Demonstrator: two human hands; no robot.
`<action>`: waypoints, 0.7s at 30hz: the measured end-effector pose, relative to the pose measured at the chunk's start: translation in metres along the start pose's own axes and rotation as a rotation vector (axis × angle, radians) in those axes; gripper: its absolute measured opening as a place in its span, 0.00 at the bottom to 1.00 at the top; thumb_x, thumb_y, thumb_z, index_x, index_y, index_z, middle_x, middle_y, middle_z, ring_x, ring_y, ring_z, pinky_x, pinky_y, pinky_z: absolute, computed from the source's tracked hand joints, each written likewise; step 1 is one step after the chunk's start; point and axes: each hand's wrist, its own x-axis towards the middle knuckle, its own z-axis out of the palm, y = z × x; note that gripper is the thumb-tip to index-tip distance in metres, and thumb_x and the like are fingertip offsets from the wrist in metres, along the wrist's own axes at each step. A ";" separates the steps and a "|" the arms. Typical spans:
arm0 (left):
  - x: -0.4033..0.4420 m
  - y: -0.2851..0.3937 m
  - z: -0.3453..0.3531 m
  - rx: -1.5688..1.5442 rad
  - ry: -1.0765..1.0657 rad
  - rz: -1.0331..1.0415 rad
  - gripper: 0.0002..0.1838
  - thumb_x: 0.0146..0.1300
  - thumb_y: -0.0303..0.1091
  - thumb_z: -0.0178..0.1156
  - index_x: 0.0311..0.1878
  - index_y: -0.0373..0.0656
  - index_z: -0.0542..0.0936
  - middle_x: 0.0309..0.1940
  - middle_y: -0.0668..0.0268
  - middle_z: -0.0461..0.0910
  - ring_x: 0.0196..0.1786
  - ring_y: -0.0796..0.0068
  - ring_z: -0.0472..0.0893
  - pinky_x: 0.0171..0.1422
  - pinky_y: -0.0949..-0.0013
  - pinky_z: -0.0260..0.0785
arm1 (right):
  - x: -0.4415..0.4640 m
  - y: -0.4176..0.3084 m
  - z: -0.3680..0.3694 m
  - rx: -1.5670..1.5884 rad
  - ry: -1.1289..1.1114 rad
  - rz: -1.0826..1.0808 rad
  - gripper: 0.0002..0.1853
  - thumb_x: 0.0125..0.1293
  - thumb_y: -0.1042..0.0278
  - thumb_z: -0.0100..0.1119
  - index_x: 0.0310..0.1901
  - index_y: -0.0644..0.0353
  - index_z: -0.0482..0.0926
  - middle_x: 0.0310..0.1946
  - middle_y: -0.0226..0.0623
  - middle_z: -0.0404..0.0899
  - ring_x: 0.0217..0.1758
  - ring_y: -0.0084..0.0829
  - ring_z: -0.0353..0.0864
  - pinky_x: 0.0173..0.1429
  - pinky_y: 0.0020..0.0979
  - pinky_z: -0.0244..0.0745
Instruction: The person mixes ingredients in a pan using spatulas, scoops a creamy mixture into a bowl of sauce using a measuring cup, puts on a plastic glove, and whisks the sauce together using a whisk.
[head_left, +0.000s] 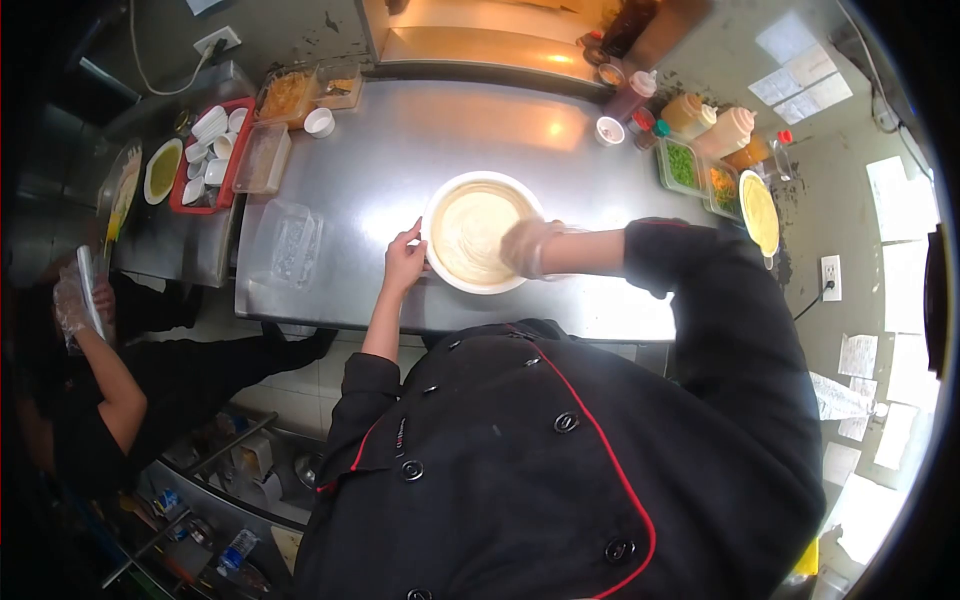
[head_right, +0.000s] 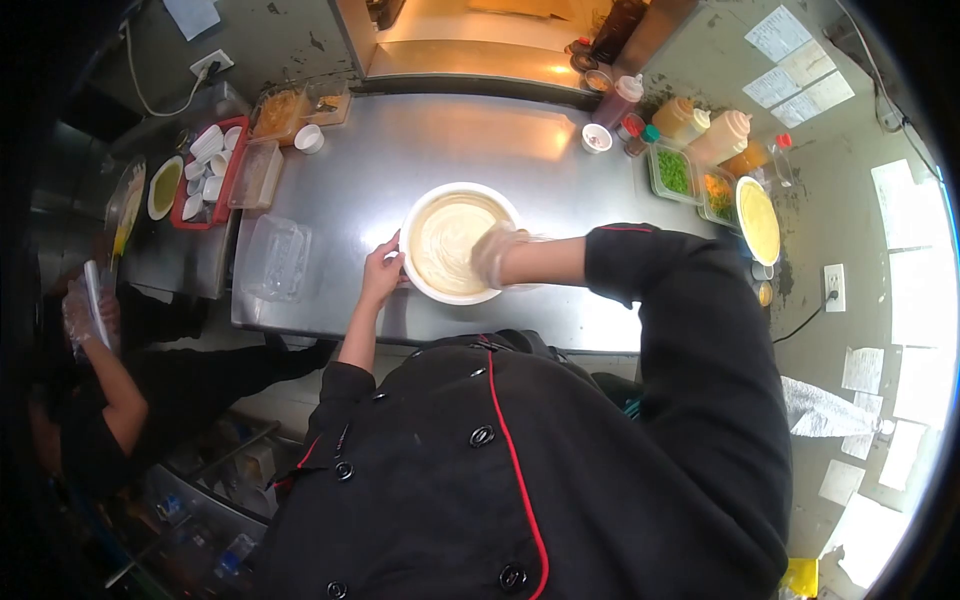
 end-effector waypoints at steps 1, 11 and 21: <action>-0.001 0.000 0.000 0.002 -0.003 0.002 0.23 0.61 0.22 0.51 0.61 0.42 0.68 0.41 0.66 0.69 0.30 0.82 0.77 0.27 0.78 0.77 | 0.006 -0.005 -0.009 0.035 0.003 -0.051 0.10 0.54 0.71 0.58 0.39 0.58 0.82 0.38 0.37 0.81 0.42 0.37 0.81 0.39 0.40 0.77; -0.001 0.000 -0.002 -0.094 0.003 -0.034 0.23 0.61 0.22 0.52 0.61 0.44 0.69 0.44 0.66 0.70 0.34 0.79 0.78 0.31 0.76 0.78 | 0.033 0.035 -0.022 0.152 0.124 0.014 0.11 0.54 0.71 0.55 0.39 0.61 0.82 0.38 0.43 0.81 0.42 0.44 0.81 0.40 0.39 0.77; 0.001 0.009 -0.007 -0.079 -0.051 -0.127 0.22 0.63 0.25 0.53 0.61 0.47 0.69 0.51 0.66 0.70 0.39 0.79 0.77 0.37 0.73 0.78 | 0.023 0.019 -0.034 0.126 0.139 0.027 0.10 0.57 0.73 0.53 0.38 0.60 0.82 0.36 0.39 0.82 0.40 0.36 0.83 0.37 0.40 0.78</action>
